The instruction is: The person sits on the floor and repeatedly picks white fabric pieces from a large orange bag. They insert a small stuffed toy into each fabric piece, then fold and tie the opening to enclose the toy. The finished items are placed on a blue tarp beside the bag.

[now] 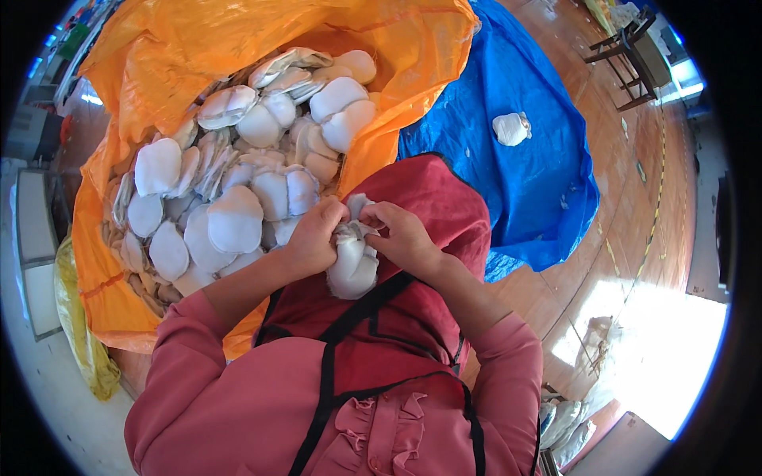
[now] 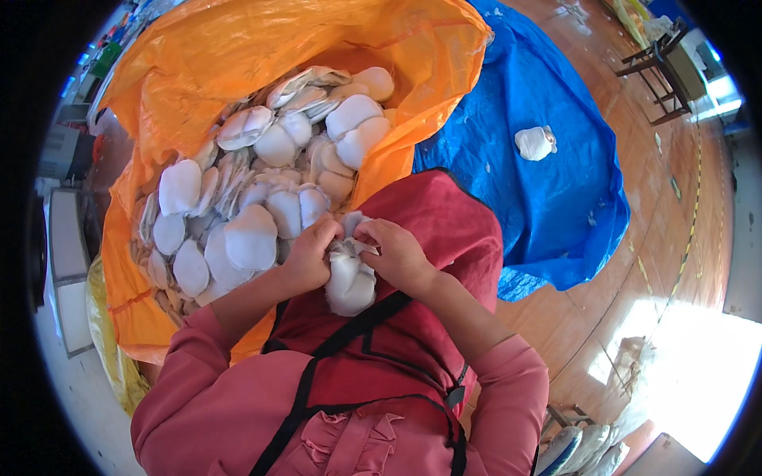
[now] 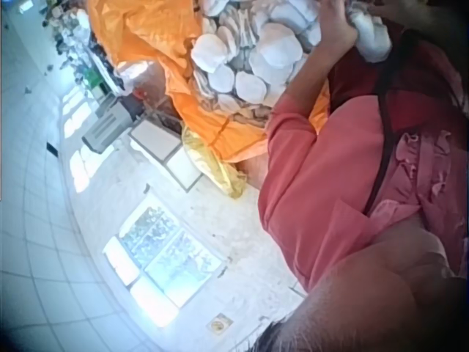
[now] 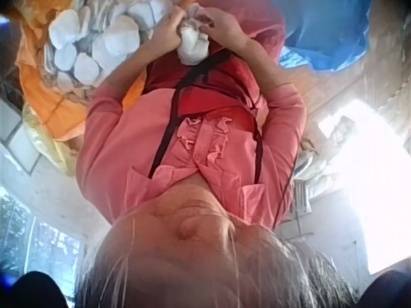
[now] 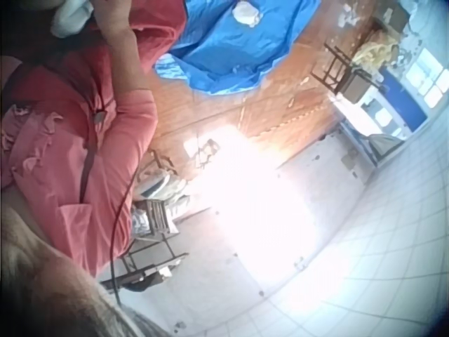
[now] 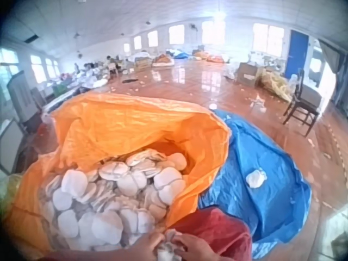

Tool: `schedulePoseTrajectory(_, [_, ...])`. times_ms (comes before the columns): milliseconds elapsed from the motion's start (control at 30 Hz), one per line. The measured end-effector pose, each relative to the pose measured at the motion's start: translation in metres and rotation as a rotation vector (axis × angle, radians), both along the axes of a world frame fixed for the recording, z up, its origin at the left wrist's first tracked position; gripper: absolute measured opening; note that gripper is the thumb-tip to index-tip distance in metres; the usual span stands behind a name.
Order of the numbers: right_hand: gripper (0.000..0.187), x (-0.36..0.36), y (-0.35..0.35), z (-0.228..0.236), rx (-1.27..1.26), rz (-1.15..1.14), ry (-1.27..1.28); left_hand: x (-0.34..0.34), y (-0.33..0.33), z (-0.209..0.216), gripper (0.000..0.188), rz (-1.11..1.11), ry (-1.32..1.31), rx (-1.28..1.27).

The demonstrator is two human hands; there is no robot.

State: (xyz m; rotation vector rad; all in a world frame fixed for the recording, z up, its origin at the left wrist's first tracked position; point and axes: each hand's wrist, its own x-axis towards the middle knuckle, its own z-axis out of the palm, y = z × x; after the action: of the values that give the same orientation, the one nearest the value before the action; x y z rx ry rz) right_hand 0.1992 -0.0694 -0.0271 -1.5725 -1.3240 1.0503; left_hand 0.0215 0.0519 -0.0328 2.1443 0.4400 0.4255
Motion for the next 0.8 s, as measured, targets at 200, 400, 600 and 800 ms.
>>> schedulePoseTrajectory(200, [0.022,-0.007,0.010,-0.008,0.064,-0.019,-0.177,0.004,-0.008,-0.006,0.024,0.059,-0.060,0.102])
schedulePoseTrajectory(400, [0.022,-0.014,0.011,-0.022,0.114,-0.090,-0.244,0.006,-0.015,-0.008,0.022,0.091,-0.108,0.171])
schedulePoseTrajectory(600, [0.018,-0.030,0.008,-0.027,0.174,-0.197,-0.267,-0.007,-0.016,-0.004,0.027,0.059,-0.150,0.217])
schedulePoseTrajectory(800, [0.019,-0.039,0.007,-0.025,0.242,-0.260,-0.271,-0.024,-0.013,0.006,0.022,0.016,-0.093,0.162])
